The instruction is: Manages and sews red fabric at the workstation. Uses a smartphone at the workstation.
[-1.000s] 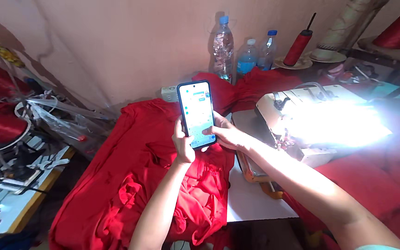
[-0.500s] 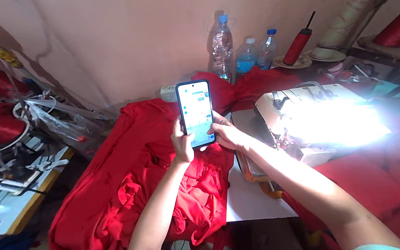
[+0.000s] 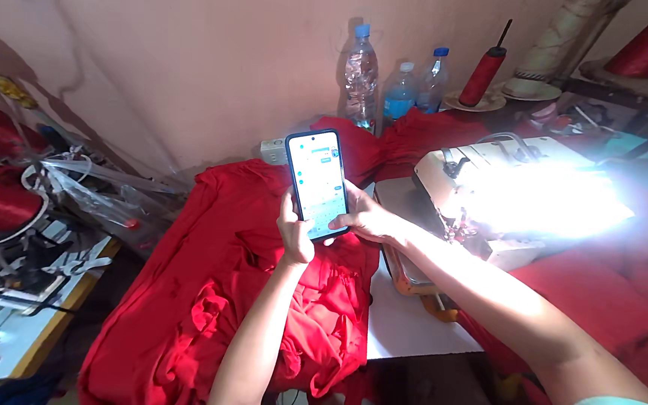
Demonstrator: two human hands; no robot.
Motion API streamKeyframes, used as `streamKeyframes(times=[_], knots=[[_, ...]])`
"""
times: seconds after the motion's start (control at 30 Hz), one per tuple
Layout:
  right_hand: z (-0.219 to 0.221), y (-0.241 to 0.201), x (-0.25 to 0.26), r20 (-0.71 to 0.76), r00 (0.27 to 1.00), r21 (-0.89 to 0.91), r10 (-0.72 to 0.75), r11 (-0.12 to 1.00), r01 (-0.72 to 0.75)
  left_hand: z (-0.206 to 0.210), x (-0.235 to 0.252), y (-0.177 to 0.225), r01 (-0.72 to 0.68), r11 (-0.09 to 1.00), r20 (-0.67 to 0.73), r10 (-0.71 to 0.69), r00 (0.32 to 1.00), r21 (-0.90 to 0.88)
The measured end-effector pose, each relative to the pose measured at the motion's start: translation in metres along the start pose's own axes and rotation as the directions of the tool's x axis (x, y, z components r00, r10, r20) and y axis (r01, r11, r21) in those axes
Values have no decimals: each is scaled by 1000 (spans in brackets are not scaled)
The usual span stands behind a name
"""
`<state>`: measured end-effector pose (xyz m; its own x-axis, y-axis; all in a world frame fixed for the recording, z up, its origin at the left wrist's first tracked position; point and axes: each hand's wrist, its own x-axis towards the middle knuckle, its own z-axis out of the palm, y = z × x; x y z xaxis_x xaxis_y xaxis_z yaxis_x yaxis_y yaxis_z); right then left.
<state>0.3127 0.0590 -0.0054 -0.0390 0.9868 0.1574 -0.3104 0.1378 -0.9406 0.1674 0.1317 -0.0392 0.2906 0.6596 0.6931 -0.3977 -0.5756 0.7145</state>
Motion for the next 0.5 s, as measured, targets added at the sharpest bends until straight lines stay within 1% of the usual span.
streamKeyframes(times=[0.1,0.2,0.37,0.5], knots=[[-1,2,-1,1,1000,24,-6,1000,6,1,0,2,19,1000,-13,-19,1000,-3],[-5,4,-1,36,999,80,-8,997,5,2,1,5,52,999,-31,-53,998,-17],[-4,2,0,20,1000,160,19,987,-22,2,2,4,60,998,-41,-60,997,-15],[-5,1,-1,40,999,137,9,990,-14,2,2,4,63,998,-42,-64,997,-21]])
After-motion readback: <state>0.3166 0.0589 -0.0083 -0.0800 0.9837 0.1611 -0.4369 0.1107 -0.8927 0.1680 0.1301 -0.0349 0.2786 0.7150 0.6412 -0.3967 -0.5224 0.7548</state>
